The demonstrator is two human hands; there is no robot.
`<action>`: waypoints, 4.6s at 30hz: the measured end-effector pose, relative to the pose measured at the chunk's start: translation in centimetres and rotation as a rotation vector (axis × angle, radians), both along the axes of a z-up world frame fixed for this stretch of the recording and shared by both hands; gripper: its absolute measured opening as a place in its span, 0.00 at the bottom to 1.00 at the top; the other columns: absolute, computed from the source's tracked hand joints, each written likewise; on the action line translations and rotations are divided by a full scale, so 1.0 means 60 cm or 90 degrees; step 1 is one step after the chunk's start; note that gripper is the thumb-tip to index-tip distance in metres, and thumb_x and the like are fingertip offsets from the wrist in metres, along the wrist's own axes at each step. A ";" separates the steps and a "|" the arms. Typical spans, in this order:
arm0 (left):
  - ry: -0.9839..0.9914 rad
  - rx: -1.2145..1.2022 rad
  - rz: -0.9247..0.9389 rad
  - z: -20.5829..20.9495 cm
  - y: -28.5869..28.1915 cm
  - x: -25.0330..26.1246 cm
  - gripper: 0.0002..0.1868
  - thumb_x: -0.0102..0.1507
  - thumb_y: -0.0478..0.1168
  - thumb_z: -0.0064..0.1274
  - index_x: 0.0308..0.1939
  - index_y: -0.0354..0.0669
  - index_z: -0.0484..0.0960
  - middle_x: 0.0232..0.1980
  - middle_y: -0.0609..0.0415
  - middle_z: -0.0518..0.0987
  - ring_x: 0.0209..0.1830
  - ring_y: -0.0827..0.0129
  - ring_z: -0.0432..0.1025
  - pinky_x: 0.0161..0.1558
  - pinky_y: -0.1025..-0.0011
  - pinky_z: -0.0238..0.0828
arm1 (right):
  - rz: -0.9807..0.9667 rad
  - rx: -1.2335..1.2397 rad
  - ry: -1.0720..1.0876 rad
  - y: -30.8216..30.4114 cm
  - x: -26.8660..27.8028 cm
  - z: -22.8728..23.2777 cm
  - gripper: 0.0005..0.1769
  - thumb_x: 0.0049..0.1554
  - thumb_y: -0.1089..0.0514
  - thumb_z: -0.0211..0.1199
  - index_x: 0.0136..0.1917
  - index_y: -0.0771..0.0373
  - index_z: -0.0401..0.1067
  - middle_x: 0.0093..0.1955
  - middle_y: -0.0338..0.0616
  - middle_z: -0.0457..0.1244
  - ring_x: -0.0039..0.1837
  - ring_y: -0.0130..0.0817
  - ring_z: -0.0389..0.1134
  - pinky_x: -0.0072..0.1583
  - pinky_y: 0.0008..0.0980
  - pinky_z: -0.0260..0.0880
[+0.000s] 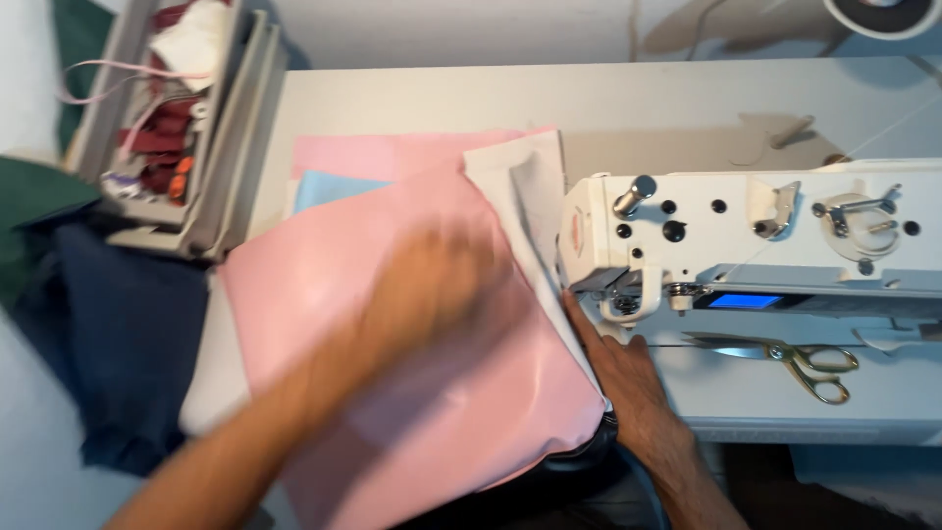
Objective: Sewing and assembling pieces of pink and black synthetic leather using an industrial sewing machine.
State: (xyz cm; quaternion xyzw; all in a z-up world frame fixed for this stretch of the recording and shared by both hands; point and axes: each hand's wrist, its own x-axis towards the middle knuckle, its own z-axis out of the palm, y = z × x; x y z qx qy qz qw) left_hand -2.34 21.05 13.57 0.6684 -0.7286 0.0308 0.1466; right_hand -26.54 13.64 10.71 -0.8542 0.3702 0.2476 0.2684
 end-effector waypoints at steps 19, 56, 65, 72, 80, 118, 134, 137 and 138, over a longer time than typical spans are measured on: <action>-0.427 0.041 -0.103 0.069 0.362 -0.044 0.15 0.60 0.41 0.49 0.47 0.40 0.83 0.52 0.50 0.78 0.57 0.60 0.72 0.64 0.58 0.69 | 0.187 -0.233 -0.003 0.040 -0.057 -0.080 0.51 0.60 0.56 0.60 0.82 0.64 0.30 0.68 0.60 0.57 0.42 0.48 0.76 0.51 0.55 0.71; -0.083 -0.031 -0.219 -0.027 0.150 -0.254 0.12 0.61 0.37 0.48 0.44 0.35 0.82 0.45 0.48 0.84 0.51 0.61 0.77 0.64 0.61 0.65 | -0.173 -0.061 -0.548 0.106 -0.201 -0.094 0.17 0.49 0.58 0.75 0.53 0.57 0.76 0.48 0.35 0.69 0.46 0.31 0.67 0.56 0.33 0.65; -0.110 0.082 -0.228 -0.020 0.130 -0.304 0.12 0.60 0.38 0.52 0.41 0.31 0.82 0.41 0.45 0.82 0.46 0.59 0.76 0.58 0.61 0.67 | -0.082 -0.276 -0.697 0.116 -0.217 -0.128 0.24 0.42 0.64 0.76 0.53 0.62 0.75 0.53 0.42 0.66 0.58 0.41 0.67 0.59 0.42 0.63; 0.110 0.050 -0.179 -0.051 0.135 -0.289 0.07 0.63 0.34 0.50 0.43 0.35 0.78 0.44 0.48 0.81 0.52 0.60 0.76 0.61 0.61 0.67 | -0.095 -0.301 -0.815 0.132 -0.190 -0.155 0.23 0.43 0.65 0.78 0.51 0.63 0.74 0.56 0.43 0.66 0.59 0.41 0.67 0.60 0.40 0.66; -0.048 -0.056 -0.099 -0.024 0.135 -0.304 0.13 0.62 0.34 0.51 0.50 0.36 0.80 0.41 0.53 0.81 0.52 0.64 0.76 0.74 0.41 0.54 | -0.269 -0.103 -0.868 0.122 -0.185 -0.154 0.18 0.50 0.67 0.74 0.52 0.64 0.71 0.59 0.44 0.68 0.63 0.41 0.72 0.63 0.35 0.75; -0.188 -0.018 -0.180 -0.103 0.171 -0.336 0.09 0.58 0.37 0.51 0.36 0.33 0.82 0.39 0.47 0.81 0.46 0.62 0.75 0.65 0.60 0.66 | 0.014 -0.221 -0.763 0.121 -0.239 -0.182 0.07 0.51 0.65 0.72 0.45 0.60 0.80 0.55 0.38 0.69 0.70 0.39 0.67 0.68 0.44 0.59; 0.051 -0.080 -0.142 -0.110 0.157 -0.345 0.06 0.60 0.32 0.52 0.40 0.34 0.76 0.39 0.46 0.80 0.42 0.60 0.75 0.55 0.66 0.71 | 0.005 -0.184 -0.712 0.098 -0.230 -0.153 0.21 0.48 0.61 0.75 0.57 0.60 0.80 0.59 0.38 0.69 0.68 0.35 0.66 0.68 0.41 0.58; 0.078 -0.001 -0.113 -0.094 0.149 -0.346 0.13 0.59 0.32 0.51 0.47 0.31 0.74 0.36 0.47 0.77 0.38 0.59 0.73 0.51 0.64 0.70 | 0.018 -0.186 -0.691 0.102 -0.230 -0.157 0.21 0.45 0.63 0.75 0.54 0.61 0.80 0.59 0.38 0.68 0.69 0.36 0.66 0.68 0.42 0.57; 0.080 0.002 -0.109 -0.096 0.148 -0.346 0.13 0.59 0.32 0.51 0.47 0.31 0.74 0.36 0.47 0.77 0.38 0.59 0.73 0.51 0.64 0.70 | 0.019 -0.181 -0.689 0.106 -0.231 -0.161 0.21 0.45 0.63 0.75 0.54 0.61 0.80 0.59 0.38 0.68 0.69 0.36 0.66 0.68 0.42 0.57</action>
